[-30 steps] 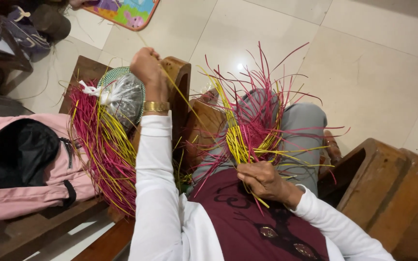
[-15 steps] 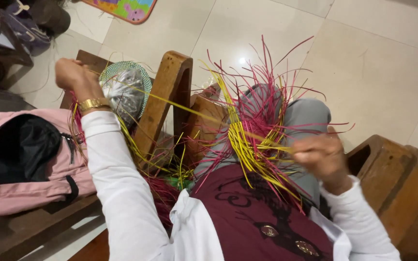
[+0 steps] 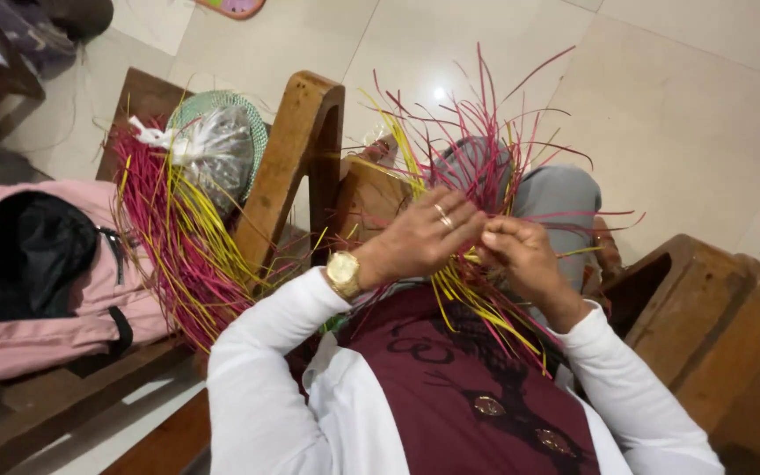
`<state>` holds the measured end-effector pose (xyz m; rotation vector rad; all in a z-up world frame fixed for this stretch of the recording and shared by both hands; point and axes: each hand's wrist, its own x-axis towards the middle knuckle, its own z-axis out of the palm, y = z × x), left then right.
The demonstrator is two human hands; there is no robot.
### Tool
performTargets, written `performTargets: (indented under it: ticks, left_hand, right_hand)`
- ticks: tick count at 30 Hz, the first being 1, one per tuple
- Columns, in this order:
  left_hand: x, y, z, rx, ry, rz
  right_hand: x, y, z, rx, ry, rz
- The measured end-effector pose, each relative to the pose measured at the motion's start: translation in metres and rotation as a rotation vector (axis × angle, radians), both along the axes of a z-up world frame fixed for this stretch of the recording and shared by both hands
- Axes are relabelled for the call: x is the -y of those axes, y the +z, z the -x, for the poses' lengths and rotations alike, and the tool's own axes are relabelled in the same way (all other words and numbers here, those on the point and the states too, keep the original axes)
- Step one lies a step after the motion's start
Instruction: Weaving colorful flexible fibers into a pattern using hands
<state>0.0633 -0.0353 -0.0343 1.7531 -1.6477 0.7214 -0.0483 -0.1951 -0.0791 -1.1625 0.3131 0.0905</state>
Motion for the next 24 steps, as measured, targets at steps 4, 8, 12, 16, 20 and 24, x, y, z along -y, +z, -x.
performTargets:
  ticks: [4, 8, 12, 16, 20, 24]
  left_hand:
    - [0.007, -0.022, 0.002, -0.010, -0.032, -0.029]
    - [0.006, -0.018, 0.003, 0.078, -0.016, -0.020]
    - [-0.006, -0.064, -0.010, 0.109, 0.047, -0.001]
    - [-0.038, -0.030, -0.058, 0.204, 0.151, 0.056]
    - [-0.087, 0.016, -0.092, 0.041, 0.477, -0.079]
    - [-0.147, -0.001, -0.144, -0.084, 0.717, -0.061]
  right_hand:
    - [0.003, 0.011, -0.003, -0.059, 0.004, -0.295]
    - [0.005, -0.006, -0.001, -0.085, 0.025, -0.388]
    - [0.008, -0.009, 0.000, -0.052, 0.034, -0.448]
    - [0.022, 0.004, -0.002, 0.012, 0.038, -0.477]
    - [0.039, 0.027, -0.004, 0.129, 0.089, -0.630]
    - [0.054, 0.032, -0.006, 0.267, 0.145, -0.776]
